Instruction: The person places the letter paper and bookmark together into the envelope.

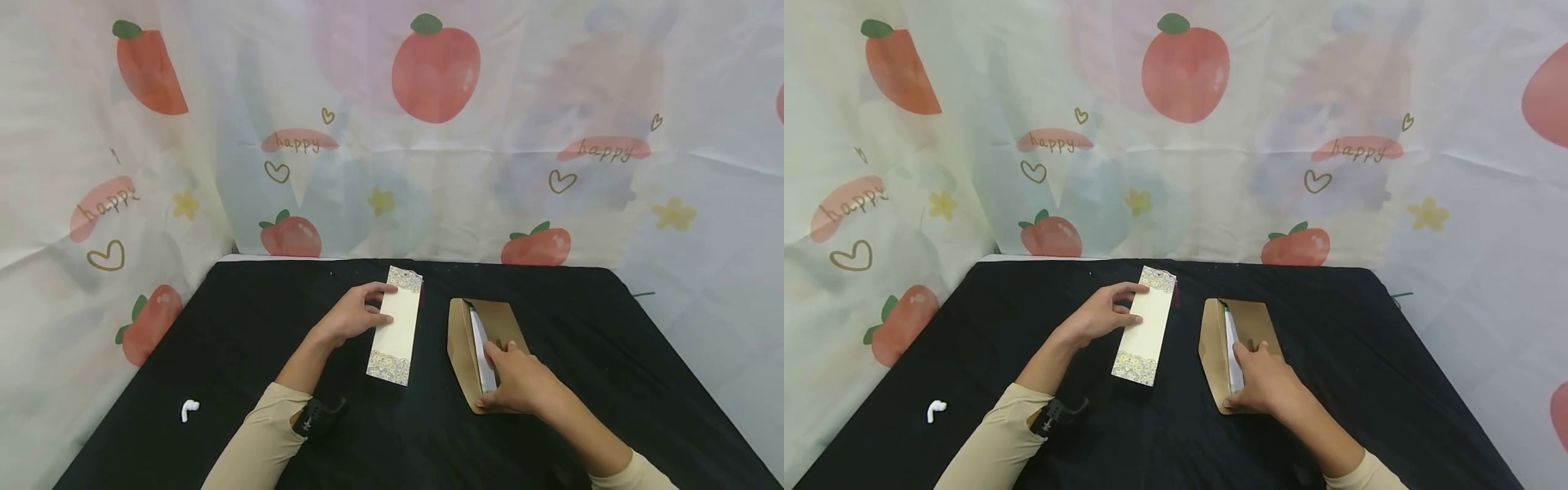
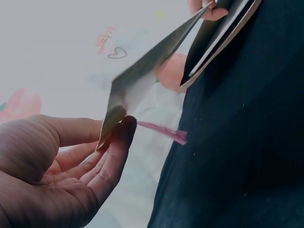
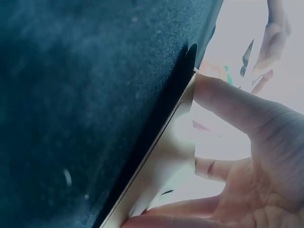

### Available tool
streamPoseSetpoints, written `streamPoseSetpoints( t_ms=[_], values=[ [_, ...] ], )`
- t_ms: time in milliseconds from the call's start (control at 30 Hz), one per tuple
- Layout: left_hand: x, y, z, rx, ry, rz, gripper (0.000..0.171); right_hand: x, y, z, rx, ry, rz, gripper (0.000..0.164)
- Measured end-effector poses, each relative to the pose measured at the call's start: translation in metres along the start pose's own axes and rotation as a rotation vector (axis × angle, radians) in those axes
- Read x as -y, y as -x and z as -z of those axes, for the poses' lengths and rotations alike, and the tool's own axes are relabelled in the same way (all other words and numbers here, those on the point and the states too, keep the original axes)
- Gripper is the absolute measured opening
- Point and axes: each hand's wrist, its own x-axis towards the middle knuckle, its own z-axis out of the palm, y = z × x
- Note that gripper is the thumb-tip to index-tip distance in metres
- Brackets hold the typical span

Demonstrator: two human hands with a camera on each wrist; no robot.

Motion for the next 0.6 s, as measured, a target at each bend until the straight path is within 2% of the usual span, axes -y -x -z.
streamPoseSetpoints(
  t_ms=[133, 367, 600],
  values=[
    [-0.0026, 0.0004, -0.0041, 0.020, 0.018, -0.005, 0.056, 0.0019, 0.0000, -0.0005, 0.002, -0.005, -0.010, 0.087],
    [-0.0042, 0.0021, -0.0046, 0.008, 0.026, 0.012, 0.056, 0.0007, -0.0018, -0.0028, 0.007, -0.022, -0.022, 0.093],
    [-0.0051, 0.0003, -0.0063, 0.044, 0.034, 0.001, 0.056, -0.0026, 0.0006, -0.0006, 0.001, -0.011, -0.020, 0.087]
  ],
)
